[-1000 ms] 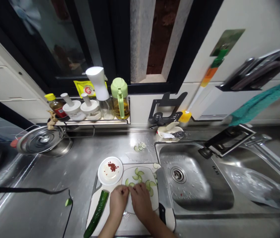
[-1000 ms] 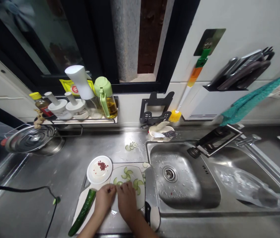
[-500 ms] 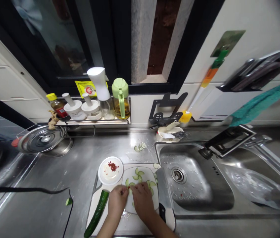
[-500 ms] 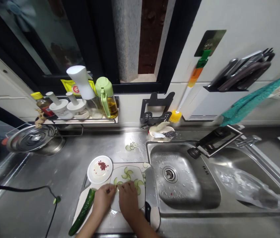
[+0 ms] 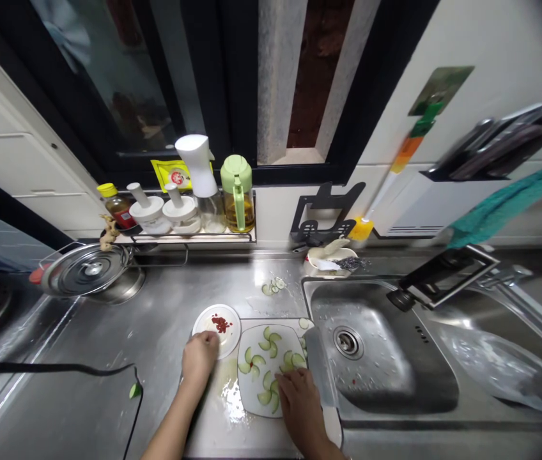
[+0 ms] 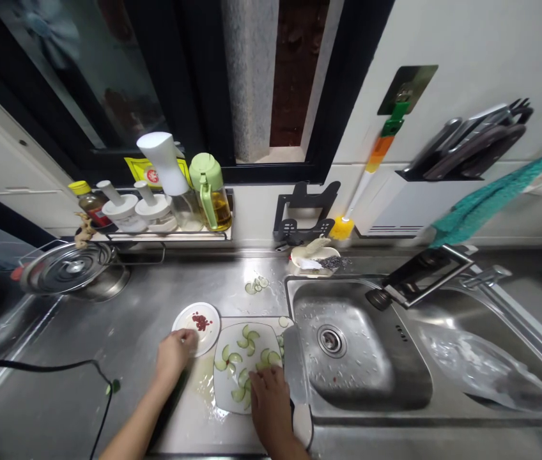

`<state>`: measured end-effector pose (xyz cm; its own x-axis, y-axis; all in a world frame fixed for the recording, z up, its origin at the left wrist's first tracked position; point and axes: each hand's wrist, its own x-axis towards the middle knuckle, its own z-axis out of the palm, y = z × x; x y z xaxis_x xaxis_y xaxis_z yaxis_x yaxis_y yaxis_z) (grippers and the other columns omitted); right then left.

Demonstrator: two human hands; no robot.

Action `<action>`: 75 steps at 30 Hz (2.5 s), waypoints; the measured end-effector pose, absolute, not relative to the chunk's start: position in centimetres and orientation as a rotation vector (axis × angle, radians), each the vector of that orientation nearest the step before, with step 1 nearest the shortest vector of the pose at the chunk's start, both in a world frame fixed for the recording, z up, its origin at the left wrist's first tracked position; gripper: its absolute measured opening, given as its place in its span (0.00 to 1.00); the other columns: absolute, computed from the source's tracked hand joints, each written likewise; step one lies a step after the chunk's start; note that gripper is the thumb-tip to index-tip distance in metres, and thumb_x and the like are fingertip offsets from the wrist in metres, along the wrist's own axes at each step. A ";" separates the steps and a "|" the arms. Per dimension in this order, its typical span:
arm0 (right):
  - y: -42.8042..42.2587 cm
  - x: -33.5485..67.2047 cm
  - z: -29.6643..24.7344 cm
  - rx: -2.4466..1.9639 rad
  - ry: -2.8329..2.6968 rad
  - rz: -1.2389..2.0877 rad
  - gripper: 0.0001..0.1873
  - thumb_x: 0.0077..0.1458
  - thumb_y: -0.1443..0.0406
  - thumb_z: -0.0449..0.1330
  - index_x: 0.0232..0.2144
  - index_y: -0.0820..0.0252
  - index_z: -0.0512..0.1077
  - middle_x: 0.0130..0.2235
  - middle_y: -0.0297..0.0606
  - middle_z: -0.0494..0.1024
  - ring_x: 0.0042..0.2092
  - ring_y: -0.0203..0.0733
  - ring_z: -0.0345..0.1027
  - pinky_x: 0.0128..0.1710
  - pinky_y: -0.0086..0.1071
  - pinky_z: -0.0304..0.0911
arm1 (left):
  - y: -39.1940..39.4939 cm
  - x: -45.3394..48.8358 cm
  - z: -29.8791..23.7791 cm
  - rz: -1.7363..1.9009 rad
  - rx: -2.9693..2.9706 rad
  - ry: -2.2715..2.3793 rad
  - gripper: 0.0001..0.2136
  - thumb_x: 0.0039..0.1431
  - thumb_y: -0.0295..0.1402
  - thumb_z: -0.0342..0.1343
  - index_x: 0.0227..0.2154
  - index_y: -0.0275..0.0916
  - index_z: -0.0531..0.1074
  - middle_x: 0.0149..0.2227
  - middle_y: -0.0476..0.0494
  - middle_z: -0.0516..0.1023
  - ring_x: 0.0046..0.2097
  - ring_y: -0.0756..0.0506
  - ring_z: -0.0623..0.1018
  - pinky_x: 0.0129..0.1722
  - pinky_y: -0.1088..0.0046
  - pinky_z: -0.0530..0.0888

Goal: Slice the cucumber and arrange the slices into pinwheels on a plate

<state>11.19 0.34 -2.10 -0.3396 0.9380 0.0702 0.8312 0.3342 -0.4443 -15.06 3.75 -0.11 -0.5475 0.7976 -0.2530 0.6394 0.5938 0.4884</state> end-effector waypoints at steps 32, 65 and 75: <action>-0.3 11.2 -1.1 -1.566 -2.260 0.669 0.15 0.52 0.73 0.55 0.39 0.51 0.74 0.40 0.34 0.76 0.49 0.48 0.62 0.42 0.37 0.57 | 4.9 -17.3 -1.8 0.557 0.980 2.306 0.14 0.51 0.43 0.53 0.26 0.40 0.77 0.24 0.48 0.78 0.29 0.47 0.76 0.29 0.77 0.65; 5.8 9.2 0.1 -1.719 -2.308 0.566 0.16 0.56 0.71 0.53 0.44 0.55 0.74 0.41 0.39 0.75 0.48 0.50 0.60 0.48 0.39 0.54 | 8.8 -5.1 -0.7 0.113 1.911 1.808 0.07 0.56 0.28 0.52 0.28 0.37 0.75 0.34 0.41 0.76 0.42 0.45 0.73 0.42 0.72 0.65; 6.0 9.0 -1.4 -1.727 -2.346 0.495 0.15 0.58 0.71 0.52 0.42 0.56 0.75 0.38 0.41 0.75 0.44 0.49 0.61 0.44 0.39 0.53 | 8.4 -5.3 -1.3 0.218 1.873 1.802 0.08 0.55 0.27 0.52 0.28 0.38 0.76 0.33 0.43 0.76 0.41 0.46 0.73 0.42 0.73 0.65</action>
<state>8.98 6.04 -1.36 -0.3051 0.9512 -0.0469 0.8889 0.2668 -0.3723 -5.29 8.39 -1.26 0.0983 0.9659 -0.2396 0.8809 0.0275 0.4725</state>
